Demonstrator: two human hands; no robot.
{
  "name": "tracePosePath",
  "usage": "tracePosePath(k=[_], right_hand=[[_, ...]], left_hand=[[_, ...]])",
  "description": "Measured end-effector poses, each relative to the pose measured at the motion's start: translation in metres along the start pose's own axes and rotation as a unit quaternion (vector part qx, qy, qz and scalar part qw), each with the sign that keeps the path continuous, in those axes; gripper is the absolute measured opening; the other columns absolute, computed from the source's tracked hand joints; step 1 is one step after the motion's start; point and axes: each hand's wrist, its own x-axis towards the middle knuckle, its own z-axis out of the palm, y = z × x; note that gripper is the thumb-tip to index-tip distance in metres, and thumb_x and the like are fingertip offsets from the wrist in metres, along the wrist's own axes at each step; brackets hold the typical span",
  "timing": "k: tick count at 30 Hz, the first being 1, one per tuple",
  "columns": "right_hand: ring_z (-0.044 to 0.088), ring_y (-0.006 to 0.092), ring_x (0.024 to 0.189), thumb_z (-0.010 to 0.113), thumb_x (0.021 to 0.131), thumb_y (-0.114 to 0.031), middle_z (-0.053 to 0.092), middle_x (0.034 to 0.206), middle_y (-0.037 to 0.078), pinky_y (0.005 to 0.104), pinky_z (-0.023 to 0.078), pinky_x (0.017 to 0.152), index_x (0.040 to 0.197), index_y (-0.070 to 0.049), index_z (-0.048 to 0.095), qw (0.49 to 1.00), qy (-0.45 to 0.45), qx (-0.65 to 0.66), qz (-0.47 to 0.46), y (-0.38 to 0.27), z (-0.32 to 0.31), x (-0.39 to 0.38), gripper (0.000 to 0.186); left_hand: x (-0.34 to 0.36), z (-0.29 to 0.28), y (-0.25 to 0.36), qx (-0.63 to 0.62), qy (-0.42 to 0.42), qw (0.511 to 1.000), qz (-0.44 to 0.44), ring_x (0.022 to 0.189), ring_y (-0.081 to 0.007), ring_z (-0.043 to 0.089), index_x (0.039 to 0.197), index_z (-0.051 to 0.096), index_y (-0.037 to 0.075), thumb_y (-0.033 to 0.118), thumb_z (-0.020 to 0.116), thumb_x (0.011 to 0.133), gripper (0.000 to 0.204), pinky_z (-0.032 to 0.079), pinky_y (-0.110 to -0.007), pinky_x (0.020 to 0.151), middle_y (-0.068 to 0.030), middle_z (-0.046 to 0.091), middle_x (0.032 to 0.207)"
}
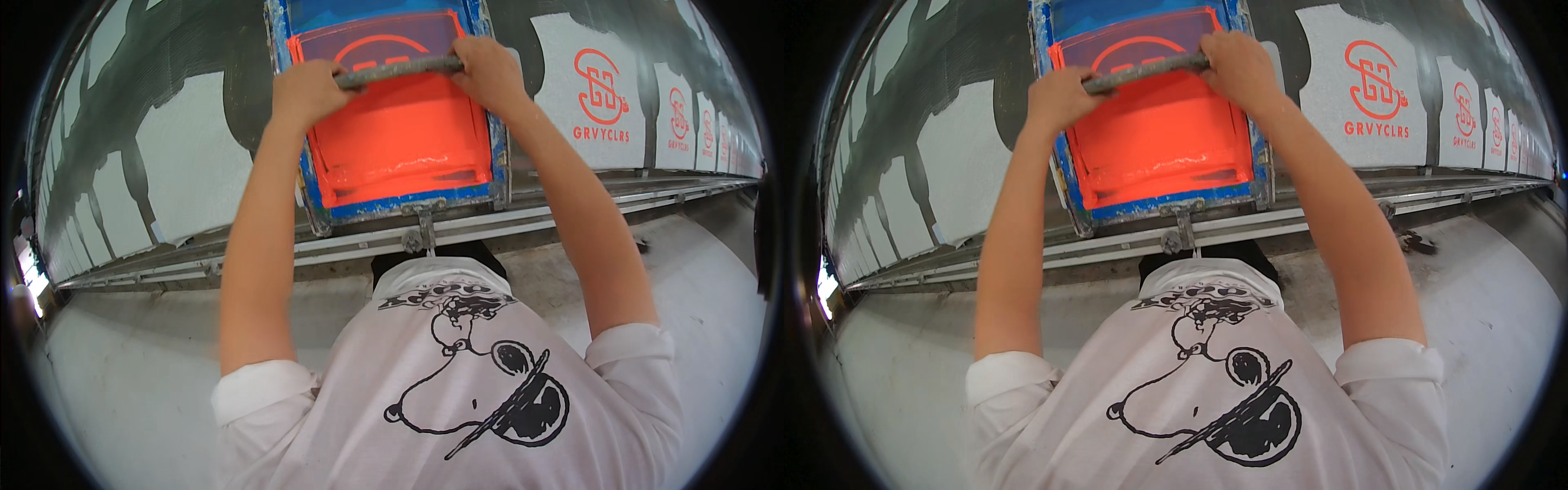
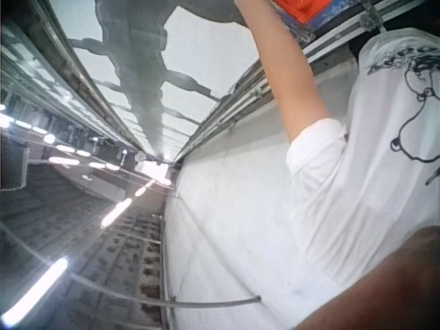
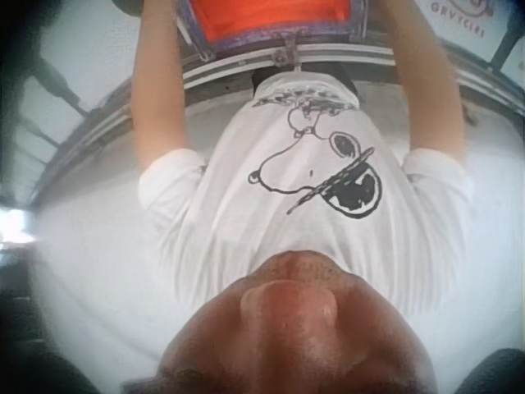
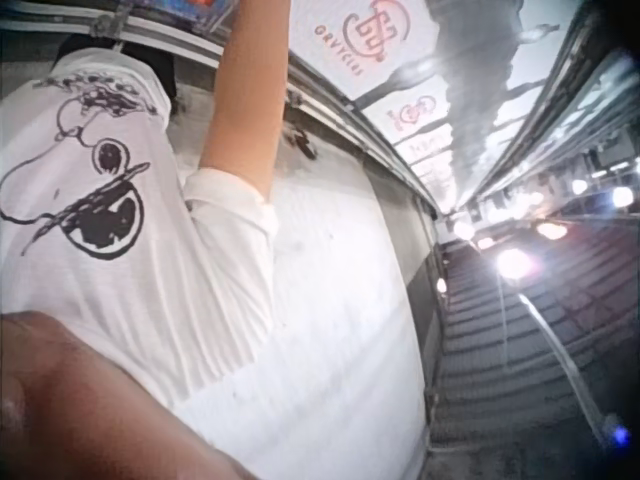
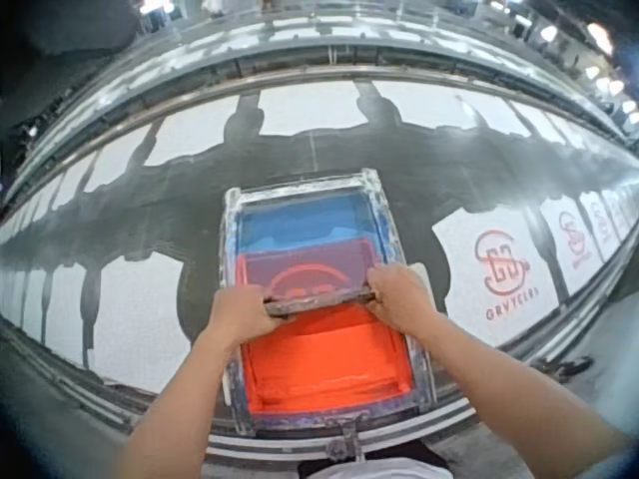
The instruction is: The person performs screen printing on a series of white t-shirts laid out on a flatbed press. They use a squeegee to pull red ink across a screen frame, imprinting a logo onto each shirt. The process involves repeatedly pulling the ink, lifting the screen, and moving to the next shirt in the line.
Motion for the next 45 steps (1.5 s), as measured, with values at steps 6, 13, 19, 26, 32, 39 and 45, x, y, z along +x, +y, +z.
tracePosePath(k=[6, 13, 19, 26, 32, 39, 45], right_hand=[[0.061, 0.0263, 0.089, 0.084, 0.064, -0.013, 0.059, 0.088, 0.005, 0.0397, 0.049, 0.077, 0.089, -0.009, 0.060, 0.998, 0.045, 0.010, -0.040, -0.034, 0.016, -0.130, 0.035], [0.063, 0.0271, 0.090, 0.084, 0.067, -0.017, 0.062, 0.087, 0.006, 0.0409, 0.048, 0.077, 0.089, -0.011, 0.062, 0.997, 0.022, 0.054, -0.058, -0.036, 0.004, -0.139, 0.032], [0.066, 0.0302, 0.089, 0.083, 0.073, -0.026, 0.067, 0.086, 0.008, 0.0443, 0.047, 0.079, 0.090, -0.009, 0.065, 0.999, 0.035, 0.023, -0.030, -0.007, -0.007, -0.041, 0.030], [0.067, 0.0340, 0.089, 0.083, 0.075, -0.033, 0.069, 0.089, 0.011, 0.0465, 0.050, 0.078, 0.091, -0.008, 0.068, 0.998, 0.056, -0.010, -0.009, 0.028, -0.001, 0.088, 0.033], [0.067, 0.0390, 0.088, 0.083, 0.071, -0.030, 0.068, 0.086, 0.017, 0.0501, 0.052, 0.076, 0.083, -0.005, 0.065, 0.997, 0.076, -0.031, 0.014, 0.027, 0.005, 0.100, 0.033], [0.065, 0.0328, 0.087, 0.087, 0.069, -0.031, 0.064, 0.087, 0.009, 0.0468, 0.051, 0.072, 0.086, -0.009, 0.063, 0.996, 0.093, -0.006, -0.013, 0.003, 0.017, 0.018, 0.037], [0.060, 0.0265, 0.083, 0.088, 0.057, -0.017, 0.057, 0.084, 0.005, 0.0407, 0.047, 0.072, 0.086, -0.011, 0.061, 0.996, 0.072, 0.045, -0.032, -0.039, 0.024, -0.126, 0.041]], left_hand=[[-0.123, 0.071, 0.026, -0.056, 0.051, 0.997, 0.011, 0.097, -0.0290, 0.071, 0.106, 0.078, 0.018, 0.045, 0.080, 0.076, 0.041, 0.056, -0.044, 0.081, -0.0045, 0.075, 0.103], [-0.128, 0.044, 0.030, -0.031, -0.059, 0.997, 0.033, 0.092, -0.0328, 0.071, 0.104, 0.077, 0.013, 0.049, 0.079, 0.078, 0.044, 0.056, -0.045, 0.079, -0.0099, 0.075, 0.095], [-0.032, -0.006, 0.000, 0.012, -0.036, 0.998, 0.043, 0.086, -0.0396, 0.073, 0.084, 0.077, 0.004, 0.065, 0.075, 0.079, 0.062, 0.059, -0.049, 0.077, -0.0207, 0.073, 0.082], [0.088, -0.059, -0.030, 0.034, -0.027, 0.998, 0.037, 0.081, -0.0319, 0.075, 0.082, 0.078, 0.006, 0.070, 0.073, 0.077, 0.064, 0.060, -0.044, 0.074, -0.0151, 0.075, 0.081], [0.104, -0.035, -0.038, 0.052, 0.070, 0.995, 0.050, 0.084, -0.0316, 0.074, 0.093, 0.078, 0.008, 0.075, 0.073, 0.070, 0.071, 0.058, -0.044, 0.077, -0.0129, 0.076, 0.084], [0.020, -0.003, -0.014, 0.022, 0.038, 0.999, -0.008, 0.090, -0.0320, 0.073, 0.097, 0.080, 0.016, 0.069, 0.072, 0.075, 0.058, 0.058, -0.045, 0.077, -0.0101, 0.076, 0.089], [-0.120, 0.073, 0.019, -0.024, 0.074, 0.997, -0.001, 0.088, -0.0309, 0.072, 0.095, 0.077, 0.013, 0.046, 0.081, 0.070, 0.041, 0.057, -0.044, 0.074, -0.0085, 0.074, 0.093]])
